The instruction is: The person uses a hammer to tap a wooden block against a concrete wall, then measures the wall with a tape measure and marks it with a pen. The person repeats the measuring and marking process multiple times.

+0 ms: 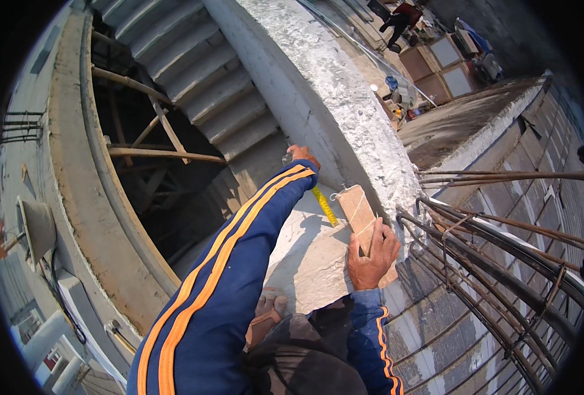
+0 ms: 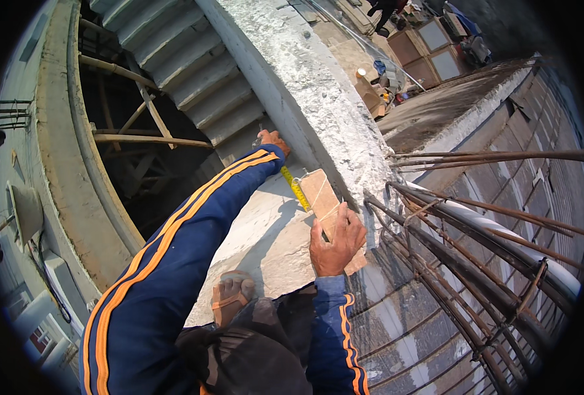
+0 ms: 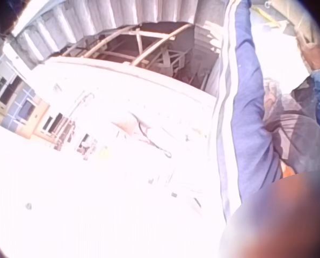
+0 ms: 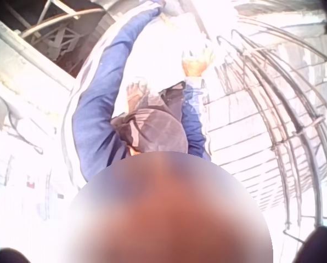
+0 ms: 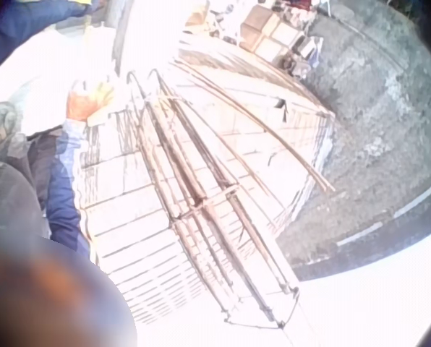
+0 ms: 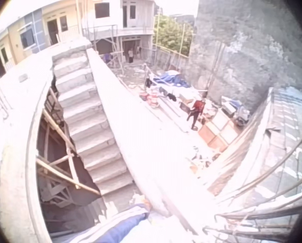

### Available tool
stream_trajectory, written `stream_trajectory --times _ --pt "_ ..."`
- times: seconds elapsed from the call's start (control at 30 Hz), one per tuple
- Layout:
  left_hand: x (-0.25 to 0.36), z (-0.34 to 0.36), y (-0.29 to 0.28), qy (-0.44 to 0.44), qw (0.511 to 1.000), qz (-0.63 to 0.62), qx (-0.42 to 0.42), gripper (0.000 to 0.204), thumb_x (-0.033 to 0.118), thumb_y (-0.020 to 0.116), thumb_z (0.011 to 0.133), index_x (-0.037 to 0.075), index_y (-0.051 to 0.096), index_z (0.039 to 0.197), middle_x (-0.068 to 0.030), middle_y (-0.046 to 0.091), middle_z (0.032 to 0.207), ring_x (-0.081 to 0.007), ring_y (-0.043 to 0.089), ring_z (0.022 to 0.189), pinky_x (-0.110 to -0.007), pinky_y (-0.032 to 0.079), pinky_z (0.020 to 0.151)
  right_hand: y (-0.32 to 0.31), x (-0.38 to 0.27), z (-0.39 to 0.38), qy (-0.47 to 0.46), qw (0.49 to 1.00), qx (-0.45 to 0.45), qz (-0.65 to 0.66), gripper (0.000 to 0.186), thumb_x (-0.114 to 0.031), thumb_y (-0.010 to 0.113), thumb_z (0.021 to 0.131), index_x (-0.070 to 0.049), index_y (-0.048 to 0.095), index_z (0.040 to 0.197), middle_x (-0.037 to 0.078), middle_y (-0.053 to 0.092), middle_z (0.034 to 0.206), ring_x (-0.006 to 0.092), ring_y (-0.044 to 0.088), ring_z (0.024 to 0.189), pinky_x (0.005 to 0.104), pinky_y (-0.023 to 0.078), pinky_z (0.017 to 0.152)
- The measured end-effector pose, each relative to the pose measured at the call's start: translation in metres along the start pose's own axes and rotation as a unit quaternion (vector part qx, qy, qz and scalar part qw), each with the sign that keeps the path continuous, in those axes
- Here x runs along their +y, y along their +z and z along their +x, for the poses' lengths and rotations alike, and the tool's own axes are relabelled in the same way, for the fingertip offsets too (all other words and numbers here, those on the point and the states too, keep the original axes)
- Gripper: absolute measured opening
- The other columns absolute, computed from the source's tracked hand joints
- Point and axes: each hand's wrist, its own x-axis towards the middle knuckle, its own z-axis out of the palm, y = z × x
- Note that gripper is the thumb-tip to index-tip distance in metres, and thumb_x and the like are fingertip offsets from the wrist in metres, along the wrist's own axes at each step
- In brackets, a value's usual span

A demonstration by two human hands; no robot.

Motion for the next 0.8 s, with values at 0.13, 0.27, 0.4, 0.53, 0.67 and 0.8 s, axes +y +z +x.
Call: stream_trajectory --times 0.13,0.27,0.4,0.53,0.67,0.8 --pt "0.0026 0.0018 0.0023 -0.006 1.000 0.011 -0.001 0.028 0.027 0.064 0.097 0.024 0.073 0.123 -0.0010 0.068 0.127 -0.0305 0.053 0.124 -0.069 0.039 0.088 -0.0002 0.0000 -0.0003 0.003 1.000 -0.005 0.003 0.071 -0.019 0.081 0.077 -0.003 0.056 0.141 0.017 0.057 0.125 0.0364 0.052 0.116 0.0494 0.039 0.101" --pt "0.0044 0.0048 0.0031 -0.015 1.000 0.012 0.002 0.028 0.029 0.064 0.097 0.025 0.073 0.123 -0.0004 0.068 0.126 -0.0306 0.052 0.124 -0.069 0.039 0.086 -0.0004 -0.0007 -0.0007 0.011 1.000 -0.011 0.003 0.071 -0.019 0.080 0.077 -0.003 0.055 0.142 0.017 0.057 0.126 0.0365 0.051 0.116 0.0496 0.038 0.101" --pt "0.0046 0.0059 0.0020 -0.011 1.000 0.008 -0.007 0.029 0.030 0.063 0.097 0.024 0.072 0.124 -0.0001 0.067 0.127 -0.0306 0.051 0.125 -0.069 0.039 0.086 -0.0008 -0.0013 -0.0005 0.007 1.000 -0.008 0.000 0.071 -0.019 0.080 0.078 -0.003 0.055 0.142 0.017 0.057 0.126 0.0368 0.051 0.117 0.0500 0.038 0.102" --pt "0.0049 0.0055 0.0002 -0.011 1.000 0.012 -0.013 0.030 0.029 0.063 0.097 0.025 0.071 0.126 -0.0001 0.067 0.129 -0.0305 0.052 0.125 -0.069 0.039 0.086 -0.0012 -0.0015 -0.0004 0.010 1.000 -0.011 0.002 0.071 -0.020 0.080 0.078 -0.003 0.055 0.142 0.017 0.057 0.126 0.0370 0.051 0.117 0.0501 0.038 0.102" --pt "0.0043 0.0060 -0.0020 -0.011 1.000 0.016 -0.014 0.031 0.029 0.062 0.097 0.026 0.071 0.127 0.0000 0.066 0.130 -0.0303 0.053 0.126 -0.069 0.040 0.086 -0.0010 -0.0006 -0.0008 0.014 1.000 -0.015 0.008 0.071 -0.020 0.080 0.078 -0.003 0.055 0.142 0.017 0.057 0.126 0.0369 0.051 0.117 0.0501 0.038 0.101" --pt "0.0045 0.0073 -0.0034 -0.016 1.000 0.001 -0.016 0.031 0.029 0.062 0.097 0.025 0.071 0.126 0.0002 0.067 0.129 -0.0300 0.053 0.126 -0.069 0.041 0.085 -0.0003 0.0007 -0.0013 0.005 1.000 -0.008 0.004 0.071 -0.021 0.079 0.078 -0.003 0.055 0.142 0.016 0.057 0.126 0.0370 0.050 0.117 0.0505 0.038 0.101"
